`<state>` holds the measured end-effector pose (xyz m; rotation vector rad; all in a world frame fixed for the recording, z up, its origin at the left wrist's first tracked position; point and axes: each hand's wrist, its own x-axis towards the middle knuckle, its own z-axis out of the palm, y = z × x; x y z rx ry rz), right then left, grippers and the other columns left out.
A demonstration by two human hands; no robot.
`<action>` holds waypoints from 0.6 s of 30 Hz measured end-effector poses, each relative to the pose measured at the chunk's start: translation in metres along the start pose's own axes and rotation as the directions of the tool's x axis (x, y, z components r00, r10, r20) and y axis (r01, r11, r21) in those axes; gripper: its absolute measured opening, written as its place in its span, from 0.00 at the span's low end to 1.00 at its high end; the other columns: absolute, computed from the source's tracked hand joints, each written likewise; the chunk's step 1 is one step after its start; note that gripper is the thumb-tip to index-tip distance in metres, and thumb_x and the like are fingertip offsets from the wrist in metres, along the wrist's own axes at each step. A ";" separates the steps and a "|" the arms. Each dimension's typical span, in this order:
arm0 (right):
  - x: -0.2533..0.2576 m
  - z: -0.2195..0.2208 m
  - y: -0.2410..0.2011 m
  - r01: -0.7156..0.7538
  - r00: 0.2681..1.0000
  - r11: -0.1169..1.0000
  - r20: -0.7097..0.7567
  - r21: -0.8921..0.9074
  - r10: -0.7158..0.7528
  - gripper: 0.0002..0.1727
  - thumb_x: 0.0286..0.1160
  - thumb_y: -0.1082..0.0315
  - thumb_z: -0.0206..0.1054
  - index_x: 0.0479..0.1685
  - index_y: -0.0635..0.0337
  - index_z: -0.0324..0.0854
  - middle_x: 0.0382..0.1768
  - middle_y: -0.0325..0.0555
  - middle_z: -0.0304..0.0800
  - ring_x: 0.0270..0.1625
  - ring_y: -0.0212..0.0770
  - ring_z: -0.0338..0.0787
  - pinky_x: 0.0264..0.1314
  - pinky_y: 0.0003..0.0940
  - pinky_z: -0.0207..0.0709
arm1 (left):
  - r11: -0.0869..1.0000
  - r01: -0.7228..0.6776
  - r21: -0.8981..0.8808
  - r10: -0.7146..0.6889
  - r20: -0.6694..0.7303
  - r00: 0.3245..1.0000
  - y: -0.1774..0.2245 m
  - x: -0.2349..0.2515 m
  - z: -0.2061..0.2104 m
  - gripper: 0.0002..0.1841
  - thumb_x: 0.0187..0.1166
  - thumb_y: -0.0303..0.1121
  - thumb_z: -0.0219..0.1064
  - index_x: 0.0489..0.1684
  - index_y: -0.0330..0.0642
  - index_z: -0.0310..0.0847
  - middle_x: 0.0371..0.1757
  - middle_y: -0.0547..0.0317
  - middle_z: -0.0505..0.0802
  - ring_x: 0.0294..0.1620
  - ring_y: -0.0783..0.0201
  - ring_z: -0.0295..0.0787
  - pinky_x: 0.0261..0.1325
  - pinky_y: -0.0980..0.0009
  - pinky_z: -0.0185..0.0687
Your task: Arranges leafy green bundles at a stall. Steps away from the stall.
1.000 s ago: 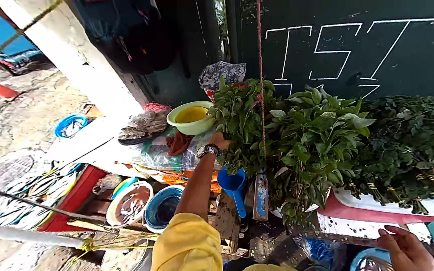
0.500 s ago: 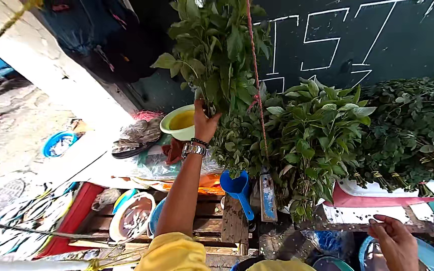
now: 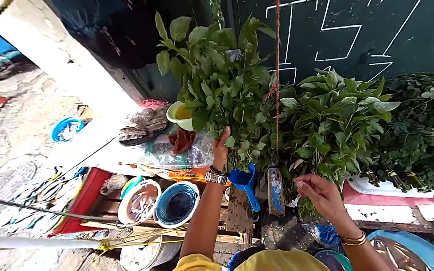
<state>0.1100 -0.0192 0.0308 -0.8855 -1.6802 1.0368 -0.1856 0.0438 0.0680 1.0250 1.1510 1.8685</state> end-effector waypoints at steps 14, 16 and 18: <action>0.070 0.107 -0.032 -0.662 0.742 0.574 0.534 0.483 0.406 0.04 0.77 0.79 0.66 0.35 0.64 0.84 0.21 0.42 0.85 0.15 0.26 0.76 0.18 0.19 0.72 | 0.968 0.224 -0.115 -0.232 -0.066 0.970 -0.039 -0.070 -0.036 0.23 0.93 0.55 0.47 0.76 0.56 0.72 0.57 0.69 0.90 0.56 0.79 0.87 0.61 0.74 0.85; 0.069 0.099 -0.030 -0.689 0.716 0.512 0.591 0.513 0.371 0.07 0.77 0.78 0.64 0.31 0.62 0.83 0.17 0.40 0.83 0.14 0.26 0.76 0.18 0.19 0.72 | 0.975 0.217 -0.055 -0.220 -0.052 0.974 -0.041 -0.070 -0.037 0.26 0.92 0.55 0.47 0.82 0.55 0.67 0.63 0.69 0.88 0.60 0.79 0.84 0.64 0.74 0.83; 0.070 0.091 -0.025 -0.688 0.718 0.497 0.594 0.529 0.362 0.08 0.76 0.78 0.64 0.29 0.62 0.84 0.17 0.40 0.83 0.14 0.26 0.76 0.19 0.19 0.73 | 0.974 0.222 -0.051 -0.223 -0.034 0.974 -0.043 -0.069 -0.033 0.25 0.92 0.56 0.48 0.81 0.57 0.68 0.62 0.70 0.89 0.60 0.79 0.85 0.64 0.74 0.84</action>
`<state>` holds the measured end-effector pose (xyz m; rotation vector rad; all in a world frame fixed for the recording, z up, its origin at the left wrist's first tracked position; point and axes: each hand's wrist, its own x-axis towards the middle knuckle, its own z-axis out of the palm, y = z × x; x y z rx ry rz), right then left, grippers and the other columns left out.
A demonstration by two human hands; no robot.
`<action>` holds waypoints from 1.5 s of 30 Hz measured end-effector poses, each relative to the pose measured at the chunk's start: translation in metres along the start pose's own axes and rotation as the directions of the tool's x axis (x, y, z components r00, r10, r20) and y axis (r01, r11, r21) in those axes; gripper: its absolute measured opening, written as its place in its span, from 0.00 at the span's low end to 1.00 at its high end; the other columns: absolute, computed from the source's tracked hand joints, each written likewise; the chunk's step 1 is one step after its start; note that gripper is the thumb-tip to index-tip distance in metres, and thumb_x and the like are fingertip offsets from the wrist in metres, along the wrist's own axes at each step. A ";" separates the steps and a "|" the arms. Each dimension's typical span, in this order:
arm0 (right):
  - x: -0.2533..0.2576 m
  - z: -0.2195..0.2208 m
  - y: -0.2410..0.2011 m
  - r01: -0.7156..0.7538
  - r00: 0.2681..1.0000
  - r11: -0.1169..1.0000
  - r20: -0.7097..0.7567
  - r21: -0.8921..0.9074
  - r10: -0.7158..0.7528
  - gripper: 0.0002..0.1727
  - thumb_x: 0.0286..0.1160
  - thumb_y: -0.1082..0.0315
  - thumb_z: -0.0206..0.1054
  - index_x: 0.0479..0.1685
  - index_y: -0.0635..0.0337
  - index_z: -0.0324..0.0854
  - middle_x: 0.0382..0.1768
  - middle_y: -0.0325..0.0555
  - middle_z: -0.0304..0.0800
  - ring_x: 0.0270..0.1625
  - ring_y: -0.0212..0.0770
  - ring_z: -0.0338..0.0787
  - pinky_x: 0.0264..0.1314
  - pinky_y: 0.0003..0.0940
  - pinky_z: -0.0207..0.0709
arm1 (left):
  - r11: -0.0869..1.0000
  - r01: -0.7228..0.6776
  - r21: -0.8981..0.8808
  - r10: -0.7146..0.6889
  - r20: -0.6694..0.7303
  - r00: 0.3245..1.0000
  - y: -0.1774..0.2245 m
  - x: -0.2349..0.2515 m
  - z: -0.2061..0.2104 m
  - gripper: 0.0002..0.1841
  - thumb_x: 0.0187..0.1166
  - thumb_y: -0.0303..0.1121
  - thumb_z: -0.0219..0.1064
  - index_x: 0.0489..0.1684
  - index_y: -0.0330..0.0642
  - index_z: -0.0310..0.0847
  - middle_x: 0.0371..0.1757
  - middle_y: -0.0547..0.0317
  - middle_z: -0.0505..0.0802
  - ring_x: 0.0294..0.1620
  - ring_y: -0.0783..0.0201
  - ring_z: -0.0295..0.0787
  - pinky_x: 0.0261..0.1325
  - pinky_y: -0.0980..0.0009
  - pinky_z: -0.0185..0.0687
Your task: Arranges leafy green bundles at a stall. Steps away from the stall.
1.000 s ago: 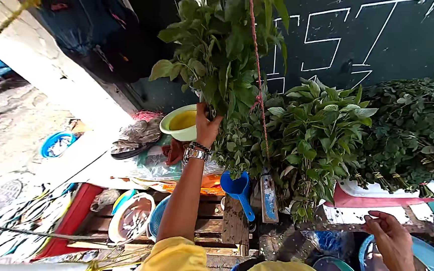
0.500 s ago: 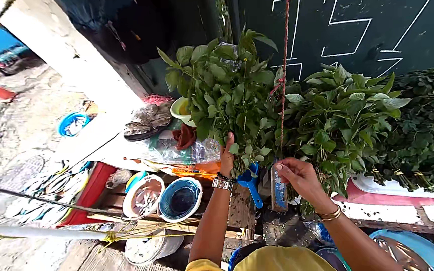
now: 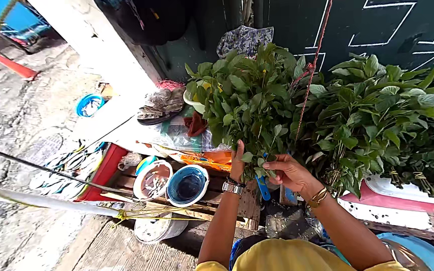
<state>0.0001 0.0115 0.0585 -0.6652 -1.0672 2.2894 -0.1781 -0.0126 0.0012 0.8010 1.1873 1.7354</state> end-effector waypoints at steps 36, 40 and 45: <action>-0.052 -0.032 -0.007 0.066 0.865 0.933 0.445 0.353 -0.230 0.14 0.72 0.73 0.73 0.56 0.58 0.90 0.48 0.48 0.96 0.33 0.29 0.92 0.31 0.19 0.83 | 0.997 -0.037 -0.062 0.040 0.049 0.998 -0.001 -0.020 0.032 0.10 0.92 0.29 0.48 0.61 0.47 0.74 0.38 0.71 0.91 0.35 0.79 0.89 0.43 0.78 0.88; -0.057 -0.030 -0.006 0.129 0.881 0.965 0.421 0.226 -0.216 0.17 0.71 0.74 0.75 0.60 0.59 0.86 0.51 0.47 0.94 0.31 0.30 0.91 0.29 0.23 0.86 | 0.997 -0.076 -0.001 0.075 0.156 0.985 -0.009 -0.014 0.030 0.24 0.65 0.25 0.80 0.60 0.39 0.77 0.37 0.65 0.94 0.31 0.73 0.91 0.40 0.74 0.92; -0.063 -0.024 -0.006 0.161 0.909 0.985 0.380 0.058 -0.171 0.17 0.68 0.75 0.76 0.58 0.57 0.88 0.50 0.45 0.94 0.29 0.29 0.90 0.26 0.24 0.86 | 0.928 -0.202 0.313 0.160 0.153 0.975 -0.015 -0.013 0.031 0.21 0.77 0.35 0.74 0.65 0.34 0.80 0.53 0.55 0.92 0.54 0.69 0.90 0.63 0.65 0.88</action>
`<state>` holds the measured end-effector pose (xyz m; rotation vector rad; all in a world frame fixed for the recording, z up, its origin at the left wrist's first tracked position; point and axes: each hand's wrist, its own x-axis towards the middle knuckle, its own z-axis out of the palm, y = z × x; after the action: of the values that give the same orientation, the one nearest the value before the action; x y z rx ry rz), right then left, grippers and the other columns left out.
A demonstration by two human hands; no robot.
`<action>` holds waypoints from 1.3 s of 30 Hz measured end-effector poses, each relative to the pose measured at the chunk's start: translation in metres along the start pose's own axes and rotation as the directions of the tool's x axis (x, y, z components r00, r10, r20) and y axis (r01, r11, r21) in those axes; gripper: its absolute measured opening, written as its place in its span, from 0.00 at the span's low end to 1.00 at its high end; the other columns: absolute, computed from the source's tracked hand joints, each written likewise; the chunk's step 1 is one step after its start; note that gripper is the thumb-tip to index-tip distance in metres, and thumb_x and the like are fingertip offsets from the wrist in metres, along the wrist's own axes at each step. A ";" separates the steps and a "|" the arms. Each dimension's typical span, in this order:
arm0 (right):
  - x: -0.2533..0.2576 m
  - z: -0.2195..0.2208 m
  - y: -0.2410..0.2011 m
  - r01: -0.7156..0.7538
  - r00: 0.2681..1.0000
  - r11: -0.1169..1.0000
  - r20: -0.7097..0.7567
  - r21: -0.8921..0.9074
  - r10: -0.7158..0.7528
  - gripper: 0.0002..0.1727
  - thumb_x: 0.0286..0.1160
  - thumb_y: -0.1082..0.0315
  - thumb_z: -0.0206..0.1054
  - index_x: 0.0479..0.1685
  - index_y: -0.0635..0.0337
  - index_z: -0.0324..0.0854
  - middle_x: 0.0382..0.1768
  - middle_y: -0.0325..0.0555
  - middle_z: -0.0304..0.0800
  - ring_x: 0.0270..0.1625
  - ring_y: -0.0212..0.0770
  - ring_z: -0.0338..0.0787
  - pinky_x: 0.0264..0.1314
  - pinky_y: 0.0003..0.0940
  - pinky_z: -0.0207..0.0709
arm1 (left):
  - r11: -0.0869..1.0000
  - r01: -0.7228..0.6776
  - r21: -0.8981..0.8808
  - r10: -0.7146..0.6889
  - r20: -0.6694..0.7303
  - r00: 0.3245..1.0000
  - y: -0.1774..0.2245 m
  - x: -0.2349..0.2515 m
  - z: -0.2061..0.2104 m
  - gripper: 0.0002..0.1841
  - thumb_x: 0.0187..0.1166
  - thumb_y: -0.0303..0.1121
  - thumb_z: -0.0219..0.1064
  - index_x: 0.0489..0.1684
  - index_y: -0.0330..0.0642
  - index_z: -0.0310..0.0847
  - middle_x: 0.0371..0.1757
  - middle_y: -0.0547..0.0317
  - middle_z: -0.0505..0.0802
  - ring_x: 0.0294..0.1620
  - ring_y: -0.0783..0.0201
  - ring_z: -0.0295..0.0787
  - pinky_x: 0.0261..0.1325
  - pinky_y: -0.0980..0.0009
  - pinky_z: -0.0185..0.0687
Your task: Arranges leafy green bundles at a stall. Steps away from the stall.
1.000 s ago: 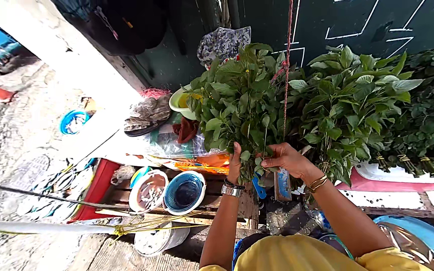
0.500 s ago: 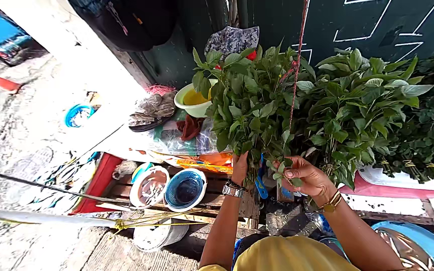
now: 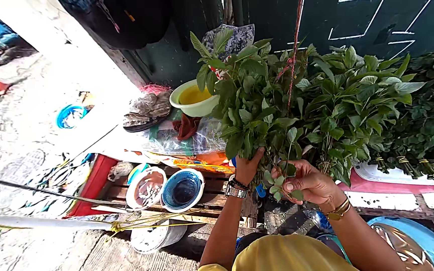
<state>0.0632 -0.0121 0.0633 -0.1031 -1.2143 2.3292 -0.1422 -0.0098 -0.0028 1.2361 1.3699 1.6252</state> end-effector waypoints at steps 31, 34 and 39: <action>-0.023 -0.023 0.003 -0.155 0.986 0.930 -0.105 -0.332 0.127 0.17 0.67 0.71 0.75 0.56 0.49 0.85 0.50 0.35 0.93 0.25 0.26 0.88 0.19 0.23 0.84 | 0.947 -0.056 0.317 0.069 -0.028 0.997 -0.009 -0.001 -0.008 0.24 0.94 0.45 0.49 0.60 0.31 0.81 0.46 0.49 0.91 0.50 0.66 0.89 0.61 0.62 0.84; -0.036 -0.041 -0.004 -0.050 0.998 0.983 0.028 -0.178 0.055 0.19 0.70 0.68 0.76 0.61 0.46 0.86 0.56 0.36 0.93 0.25 0.24 0.88 0.17 0.20 0.82 | 0.943 -0.055 0.329 0.066 -0.022 0.998 -0.009 -0.003 -0.013 0.25 0.93 0.46 0.51 0.69 0.30 0.78 0.60 0.42 0.90 0.65 0.59 0.86 0.73 0.55 0.78; -0.054 -0.041 -0.015 0.107 0.987 0.990 0.130 -0.096 -0.094 0.24 0.71 0.68 0.76 0.69 0.49 0.85 0.60 0.38 0.93 0.34 0.25 0.94 0.22 0.17 0.84 | 0.977 -0.074 0.199 0.085 -0.049 0.995 -0.009 -0.001 -0.021 0.24 0.87 0.43 0.64 0.73 0.36 0.76 0.66 0.49 0.88 0.70 0.65 0.83 0.77 0.59 0.78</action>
<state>0.1279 0.0009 0.0417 0.0692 -1.3684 2.2140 -0.1621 -0.0153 -0.0120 1.3831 1.5663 1.6209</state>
